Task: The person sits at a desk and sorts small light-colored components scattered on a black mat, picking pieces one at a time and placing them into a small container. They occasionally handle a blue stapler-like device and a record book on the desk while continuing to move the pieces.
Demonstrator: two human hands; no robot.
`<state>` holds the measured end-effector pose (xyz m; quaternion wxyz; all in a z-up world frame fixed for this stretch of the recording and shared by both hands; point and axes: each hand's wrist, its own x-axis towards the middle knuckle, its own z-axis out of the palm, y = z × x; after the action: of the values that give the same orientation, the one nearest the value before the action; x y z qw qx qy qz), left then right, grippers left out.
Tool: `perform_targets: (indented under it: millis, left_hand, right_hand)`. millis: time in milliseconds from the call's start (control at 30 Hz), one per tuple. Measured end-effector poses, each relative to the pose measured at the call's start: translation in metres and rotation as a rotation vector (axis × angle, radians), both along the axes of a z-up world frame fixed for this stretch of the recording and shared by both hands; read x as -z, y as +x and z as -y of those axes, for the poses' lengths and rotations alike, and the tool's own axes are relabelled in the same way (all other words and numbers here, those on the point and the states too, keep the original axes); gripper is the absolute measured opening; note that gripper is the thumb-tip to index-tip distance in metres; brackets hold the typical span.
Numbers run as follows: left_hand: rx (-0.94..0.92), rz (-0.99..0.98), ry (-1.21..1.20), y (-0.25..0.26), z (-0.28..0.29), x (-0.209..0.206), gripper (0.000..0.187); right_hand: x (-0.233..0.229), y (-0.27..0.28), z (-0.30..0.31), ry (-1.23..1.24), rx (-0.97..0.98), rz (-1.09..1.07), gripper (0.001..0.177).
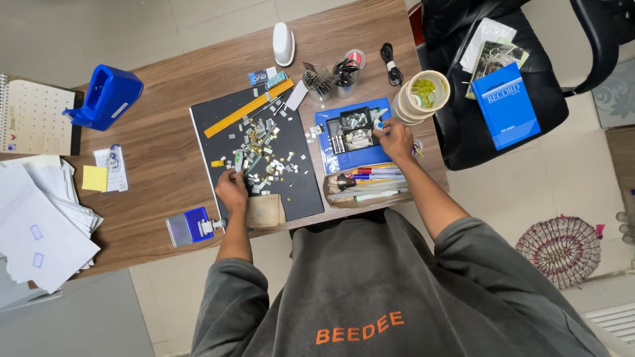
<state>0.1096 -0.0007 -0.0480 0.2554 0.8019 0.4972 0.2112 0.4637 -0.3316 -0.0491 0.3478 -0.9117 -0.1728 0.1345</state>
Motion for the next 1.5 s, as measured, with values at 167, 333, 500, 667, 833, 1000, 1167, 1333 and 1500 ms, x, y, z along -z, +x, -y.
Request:
perform_targets:
  millis: [167, 333, 500, 667, 833, 1000, 1167, 1333, 1500]
  left_hand:
    - [0.020, 0.119, 0.019, 0.021, 0.024, -0.036, 0.019]
    - [0.140, 0.240, 0.099, 0.070, 0.070, -0.095, 0.020]
    - [0.351, 0.377, -0.002, 0.118, 0.110, -0.136, 0.014]
    - [0.503, 0.396, -0.093, 0.149, 0.142, -0.156, 0.014]
    - [0.746, 0.401, -0.230, 0.185, 0.183, -0.175, 0.012]
    - [1.006, 0.322, -0.131, 0.223, 0.215, -0.174, 0.009]
    - [1.017, 0.225, -0.055, 0.262, 0.212, -0.151, 0.020]
    - [0.988, 0.022, 0.229, 0.295, 0.202, -0.097, 0.031]
    - [0.958, -0.255, 0.372, 0.307, 0.202, -0.070, 0.022]
  right_hand:
    - [0.003, 0.010, 0.005, 0.037, -0.090, -0.117, 0.036]
    - [-0.010, 0.012, 0.013, -0.016, -0.208, -0.184, 0.043]
    - [-0.033, 0.009, 0.022, -0.063, -0.276, -0.167, 0.042]
    - [-0.096, -0.013, 0.028, -0.033, -0.340, 0.052, 0.032]
    - [-0.176, -0.044, 0.031, 0.250, -0.483, 0.064, 0.037]
    - [-0.135, -0.041, 0.051, 0.309, -0.444, 0.308, 0.029]
    - [-0.106, -0.012, 0.062, 0.157, -0.247, 0.209, 0.024]
    - [-0.080, 0.005, 0.053, 0.092, -0.158, 0.065, 0.029]
    - [-0.050, 0.011, 0.033, 0.099, -0.210, 0.073, 0.026]
